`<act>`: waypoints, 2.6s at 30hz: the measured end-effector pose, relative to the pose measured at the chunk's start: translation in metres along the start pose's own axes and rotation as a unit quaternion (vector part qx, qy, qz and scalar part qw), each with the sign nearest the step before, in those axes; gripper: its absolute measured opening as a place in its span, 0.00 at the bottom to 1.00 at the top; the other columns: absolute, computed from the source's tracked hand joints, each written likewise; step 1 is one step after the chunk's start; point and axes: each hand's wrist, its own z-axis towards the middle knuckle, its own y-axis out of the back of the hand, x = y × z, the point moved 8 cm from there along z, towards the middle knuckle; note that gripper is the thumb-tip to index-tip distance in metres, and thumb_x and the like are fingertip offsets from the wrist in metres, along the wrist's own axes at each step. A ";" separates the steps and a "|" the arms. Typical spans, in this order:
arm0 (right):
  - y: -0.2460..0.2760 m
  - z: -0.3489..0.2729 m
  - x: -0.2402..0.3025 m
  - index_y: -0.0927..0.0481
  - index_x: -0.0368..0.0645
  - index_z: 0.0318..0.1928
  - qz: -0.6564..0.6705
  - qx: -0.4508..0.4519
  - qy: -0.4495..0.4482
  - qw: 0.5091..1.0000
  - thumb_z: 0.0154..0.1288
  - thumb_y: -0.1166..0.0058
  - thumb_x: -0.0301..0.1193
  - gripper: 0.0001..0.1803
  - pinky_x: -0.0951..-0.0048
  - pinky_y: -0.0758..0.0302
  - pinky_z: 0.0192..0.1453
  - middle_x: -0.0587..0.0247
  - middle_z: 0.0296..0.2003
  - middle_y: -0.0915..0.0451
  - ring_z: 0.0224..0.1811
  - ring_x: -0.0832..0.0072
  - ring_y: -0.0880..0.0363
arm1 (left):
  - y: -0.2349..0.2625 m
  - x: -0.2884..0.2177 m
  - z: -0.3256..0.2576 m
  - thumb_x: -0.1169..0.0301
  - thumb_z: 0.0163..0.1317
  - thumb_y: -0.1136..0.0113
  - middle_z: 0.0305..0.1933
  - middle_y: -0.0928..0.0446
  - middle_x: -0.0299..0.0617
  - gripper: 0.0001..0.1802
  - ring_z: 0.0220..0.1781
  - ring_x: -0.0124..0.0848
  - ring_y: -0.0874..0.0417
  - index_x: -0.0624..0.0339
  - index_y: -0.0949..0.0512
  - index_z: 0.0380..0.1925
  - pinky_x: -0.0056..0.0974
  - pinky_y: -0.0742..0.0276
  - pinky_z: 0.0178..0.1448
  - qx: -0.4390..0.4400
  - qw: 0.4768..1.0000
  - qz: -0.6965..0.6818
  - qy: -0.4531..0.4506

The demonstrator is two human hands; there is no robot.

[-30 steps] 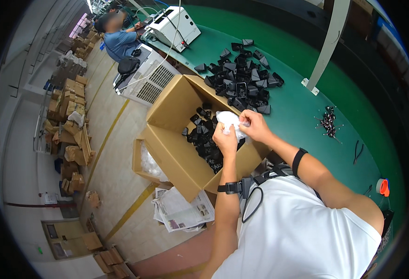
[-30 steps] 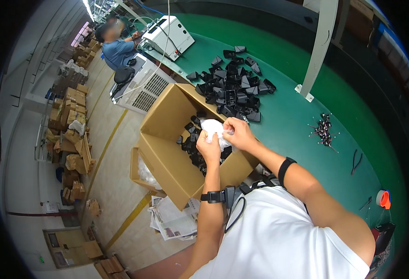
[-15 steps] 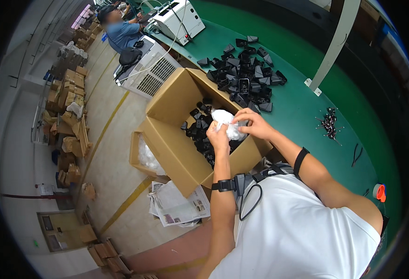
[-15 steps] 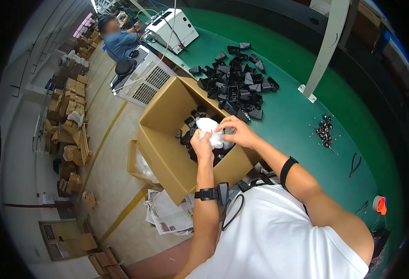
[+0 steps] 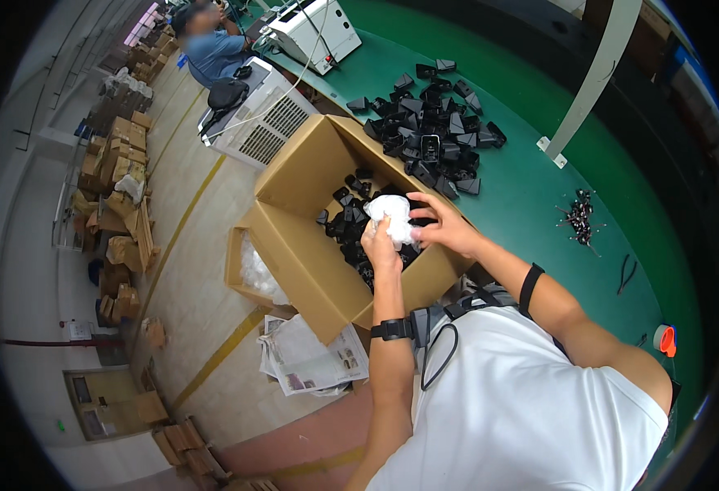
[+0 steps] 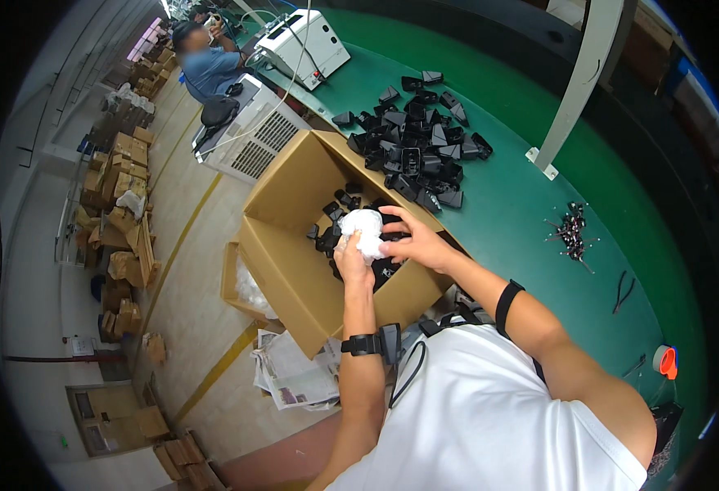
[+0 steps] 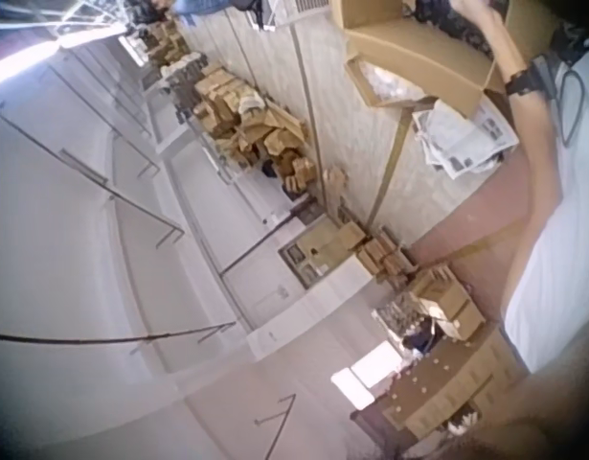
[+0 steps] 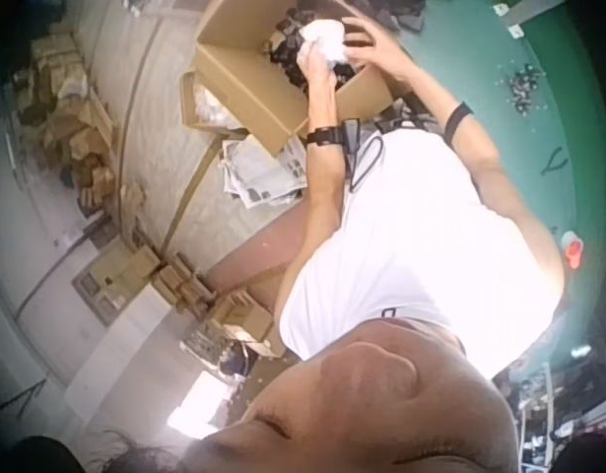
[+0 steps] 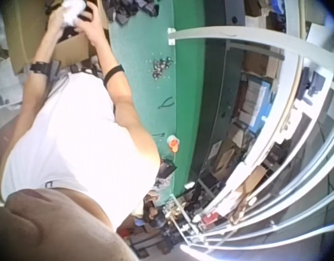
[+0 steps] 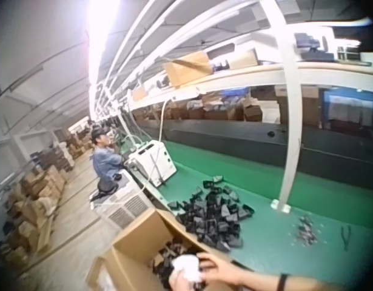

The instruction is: The person unpacks small black plastic housings from a cardboard box and assembles them with small circuit boards on a green workbench. They handle the components one at a time, inserting the boards into the housings and placing the finished units on the table.

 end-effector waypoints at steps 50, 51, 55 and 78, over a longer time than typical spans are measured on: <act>-0.119 0.179 -0.142 0.26 0.43 0.25 -0.548 0.123 -0.011 0.828 0.51 0.33 0.36 0.15 0.62 0.27 0.29 0.58 0.21 0.20 0.25 0.61 0.19 | 0.192 0.019 0.037 0.85 0.53 0.45 0.22 0.38 0.26 0.13 0.24 0.18 0.39 0.57 0.36 0.20 0.29 0.43 0.26 -0.071 0.967 0.243 0.013; -0.114 0.184 -0.165 0.24 0.43 0.28 -0.393 0.224 -0.152 0.879 0.55 0.34 0.35 0.12 0.65 0.26 0.30 0.61 0.24 0.19 0.26 0.67 0.18 | 0.193 0.008 0.036 0.85 0.52 0.46 0.21 0.40 0.26 0.14 0.23 0.17 0.39 0.56 0.38 0.19 0.29 0.44 0.25 -0.088 0.951 0.297 0.007; -0.074 0.213 -0.184 0.20 0.44 0.51 -0.141 0.247 -0.363 0.887 0.62 0.36 0.37 0.19 0.74 0.22 0.41 0.66 0.38 0.16 0.36 0.77 0.17 | 0.221 -0.007 0.041 0.85 0.48 0.45 0.19 0.44 0.26 0.17 0.22 0.18 0.44 0.56 0.42 0.16 0.30 0.47 0.24 -0.141 0.964 0.225 0.012; -0.203 0.186 -0.026 0.13 0.48 0.36 -0.469 0.159 0.169 0.852 0.47 0.32 0.22 0.13 0.72 0.24 0.49 0.60 0.47 0.25 0.39 0.69 0.24 | 0.197 -0.056 0.059 0.82 0.60 0.42 0.38 0.25 0.32 0.09 0.39 0.22 0.23 0.58 0.28 0.38 0.28 0.28 0.46 0.060 0.996 -0.039 0.058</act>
